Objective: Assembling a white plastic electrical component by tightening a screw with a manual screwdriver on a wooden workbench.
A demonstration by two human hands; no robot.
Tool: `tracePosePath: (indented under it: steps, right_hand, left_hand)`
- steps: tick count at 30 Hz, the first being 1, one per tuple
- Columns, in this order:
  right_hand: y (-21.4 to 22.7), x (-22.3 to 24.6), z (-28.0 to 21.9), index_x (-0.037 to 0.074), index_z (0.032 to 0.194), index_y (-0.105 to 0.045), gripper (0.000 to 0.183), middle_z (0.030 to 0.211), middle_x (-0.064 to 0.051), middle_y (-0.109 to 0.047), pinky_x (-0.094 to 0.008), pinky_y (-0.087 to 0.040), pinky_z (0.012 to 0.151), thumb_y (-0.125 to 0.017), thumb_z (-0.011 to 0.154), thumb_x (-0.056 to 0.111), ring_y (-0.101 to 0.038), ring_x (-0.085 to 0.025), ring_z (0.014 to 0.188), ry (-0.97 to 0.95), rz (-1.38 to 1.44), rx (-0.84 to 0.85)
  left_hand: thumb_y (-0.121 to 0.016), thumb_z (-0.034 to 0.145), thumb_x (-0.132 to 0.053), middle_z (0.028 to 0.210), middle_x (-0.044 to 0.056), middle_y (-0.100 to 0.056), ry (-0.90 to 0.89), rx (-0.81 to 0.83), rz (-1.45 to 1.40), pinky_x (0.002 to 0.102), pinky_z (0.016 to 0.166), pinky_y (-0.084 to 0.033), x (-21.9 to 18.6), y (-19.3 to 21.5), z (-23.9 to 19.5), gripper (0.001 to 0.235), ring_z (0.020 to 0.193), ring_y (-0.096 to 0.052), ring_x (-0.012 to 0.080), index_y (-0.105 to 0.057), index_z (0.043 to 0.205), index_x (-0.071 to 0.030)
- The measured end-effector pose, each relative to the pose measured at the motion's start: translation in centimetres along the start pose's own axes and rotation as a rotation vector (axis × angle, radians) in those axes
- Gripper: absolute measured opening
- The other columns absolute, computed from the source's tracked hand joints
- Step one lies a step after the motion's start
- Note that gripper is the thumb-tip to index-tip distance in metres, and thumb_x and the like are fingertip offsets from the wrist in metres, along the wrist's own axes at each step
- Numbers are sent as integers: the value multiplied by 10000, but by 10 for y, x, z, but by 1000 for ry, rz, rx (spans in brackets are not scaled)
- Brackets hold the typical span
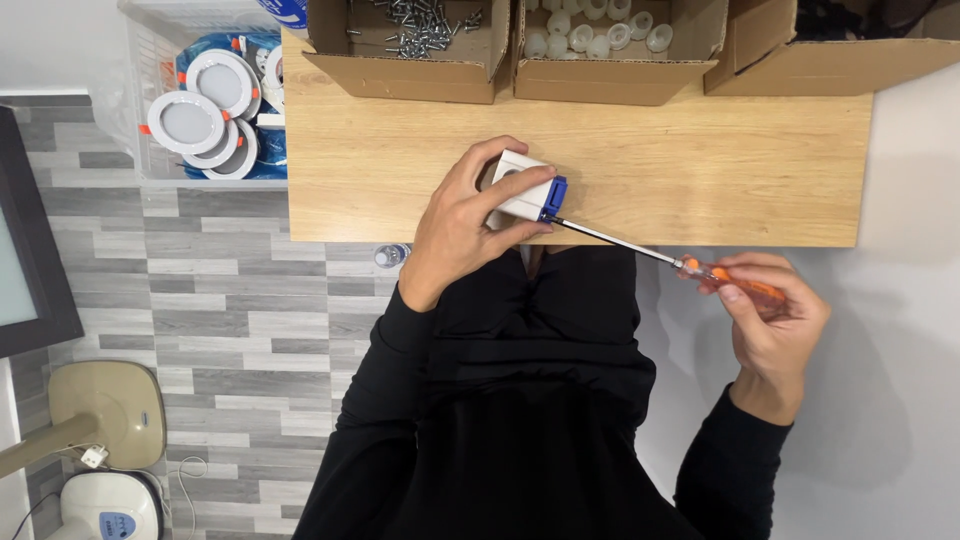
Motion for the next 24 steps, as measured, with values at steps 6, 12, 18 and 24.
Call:
tracePosePath:
  steps: [6,12,18,24]
  right_hand:
    - [-2,4,3,12,1254,-620,251,1356,-287,-636,-513,-709,1080,-721,1028,-26,-736,-444,1252,84,-21,21]
    - [-25,27,12,-171,1083,-673,367,830,-315,-688,-336,-482,453,-550,1249,131,-618,-325,500,-205,-185,-101]
    - [-2,8,1,-45,1220,-664,151,1210,-253,-675,-399,-716,870,-715,1078,-33,-753,-385,1041,-45,-55,-48]
    - [-7,18,6,3,1283,-588,278,1419,-287,-542,-694,-691,1191,-695,1035,-67,-678,-402,1290,85,3,24]
  left_hand:
    - [-929,1028,-346,1509,100,-529,-9,0,10,432,1019,-630,1,-1,0,595,1322,-632,296,-607,1523,-274]
    - [-948,1010,-351,1507,100,-532,-10,-11,13,441,1019,-636,2,-1,0,609,1313,-636,294,-614,1513,-273]
    - [-942,1014,-355,1501,99,-533,-13,-10,20,436,1003,-641,2,-2,0,601,1307,-634,295,-616,1512,-266]
    - [-942,1017,-360,1498,97,-530,-20,-18,29,439,1021,-647,0,-2,1,604,1316,-636,293,-615,1516,-265]
Point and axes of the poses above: each hand's wrist, its own z-axis towards the middle knuckle, its own y-axis out of the back of the hand, x = y × z, the point moved 1 cm from there along z, towards the middle knuckle
